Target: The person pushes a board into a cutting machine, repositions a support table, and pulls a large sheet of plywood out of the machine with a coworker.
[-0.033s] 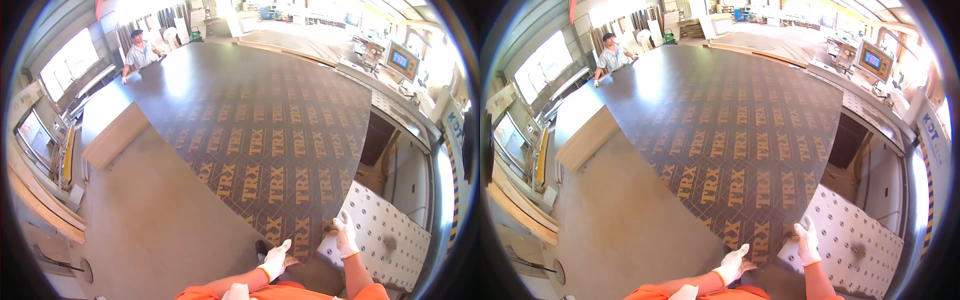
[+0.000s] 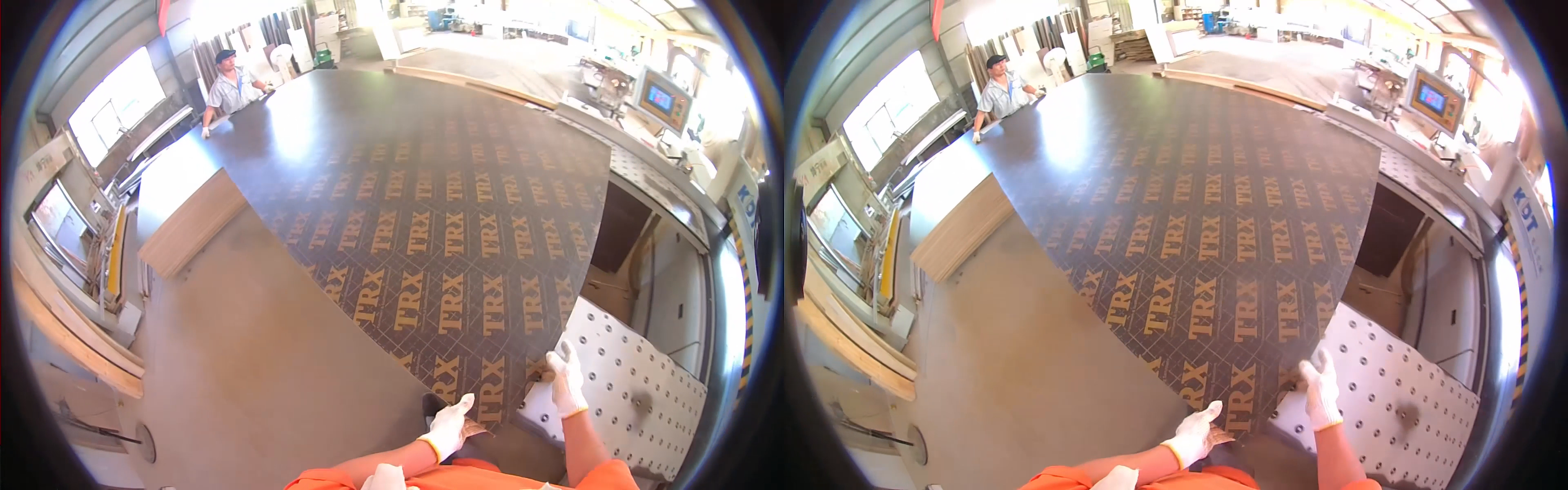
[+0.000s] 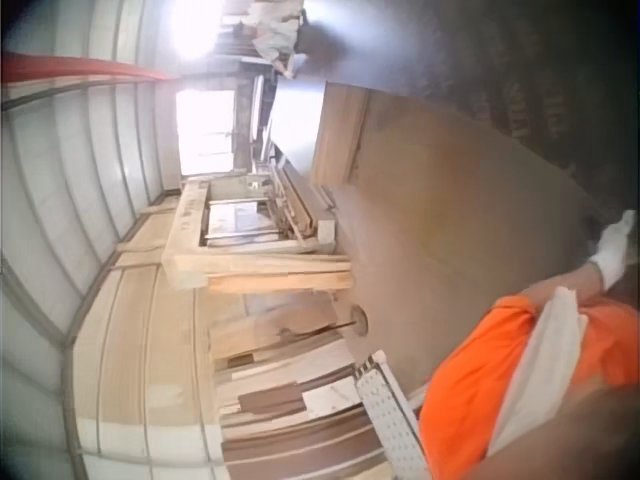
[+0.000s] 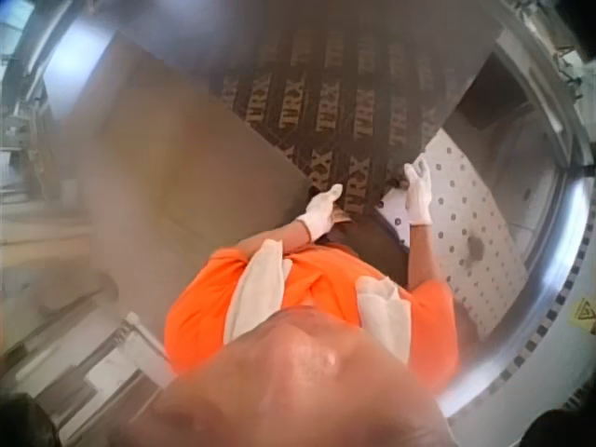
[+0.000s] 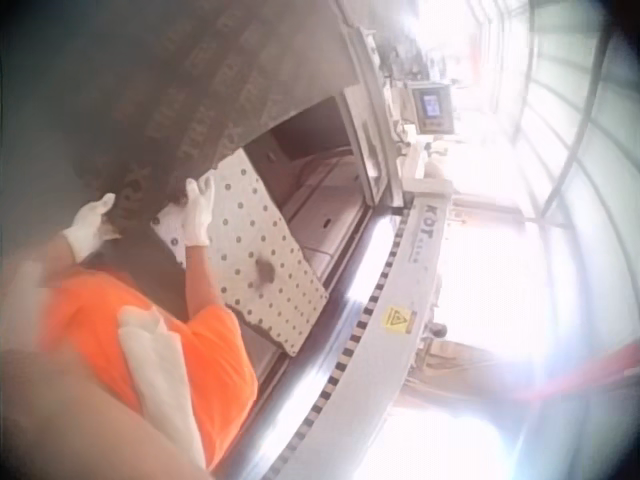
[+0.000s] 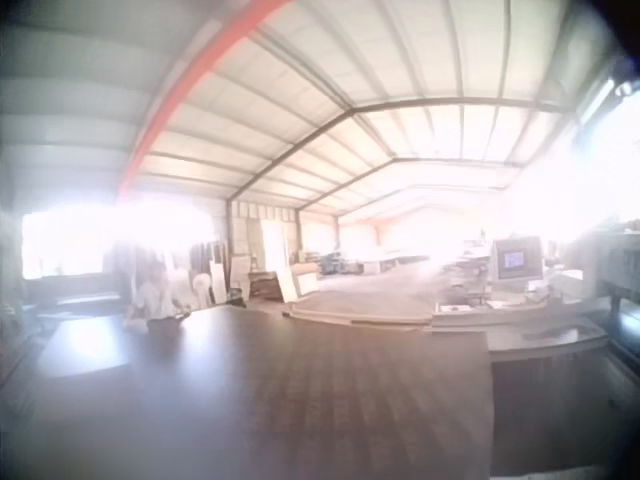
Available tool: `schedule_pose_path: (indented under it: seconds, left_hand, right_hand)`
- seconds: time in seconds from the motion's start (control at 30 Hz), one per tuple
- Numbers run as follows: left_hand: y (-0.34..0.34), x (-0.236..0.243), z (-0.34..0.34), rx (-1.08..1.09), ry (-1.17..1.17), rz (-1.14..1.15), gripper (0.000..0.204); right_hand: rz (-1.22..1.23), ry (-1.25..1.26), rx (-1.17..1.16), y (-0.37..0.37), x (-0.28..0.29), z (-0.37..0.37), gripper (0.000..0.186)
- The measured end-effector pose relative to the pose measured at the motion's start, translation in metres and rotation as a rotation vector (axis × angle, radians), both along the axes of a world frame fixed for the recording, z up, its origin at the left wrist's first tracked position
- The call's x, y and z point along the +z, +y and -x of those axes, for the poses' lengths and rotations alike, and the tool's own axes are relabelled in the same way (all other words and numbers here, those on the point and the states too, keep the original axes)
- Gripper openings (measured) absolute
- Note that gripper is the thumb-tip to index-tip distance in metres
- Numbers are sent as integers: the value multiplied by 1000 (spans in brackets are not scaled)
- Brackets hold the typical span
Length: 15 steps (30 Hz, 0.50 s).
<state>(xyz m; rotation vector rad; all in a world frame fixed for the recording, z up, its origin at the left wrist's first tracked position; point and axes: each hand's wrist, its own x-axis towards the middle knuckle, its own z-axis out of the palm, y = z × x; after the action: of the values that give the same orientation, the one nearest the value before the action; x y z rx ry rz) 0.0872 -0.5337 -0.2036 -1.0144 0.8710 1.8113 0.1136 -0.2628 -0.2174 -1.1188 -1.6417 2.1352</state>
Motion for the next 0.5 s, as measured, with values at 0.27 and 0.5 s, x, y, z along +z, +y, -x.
schedule_pose_path:
  seconds: [0.27, 0.5]
  left_hand:
    - [83, -14, 1, 128, 52, 174, 57]
    - [91, -50, -33, 7, 313, 300, 51]
  right_hand:
    - [-20, 67, 204, 185, -8, 109, 52]
    - [343, -59, -72, 190, 23, 130, 6]
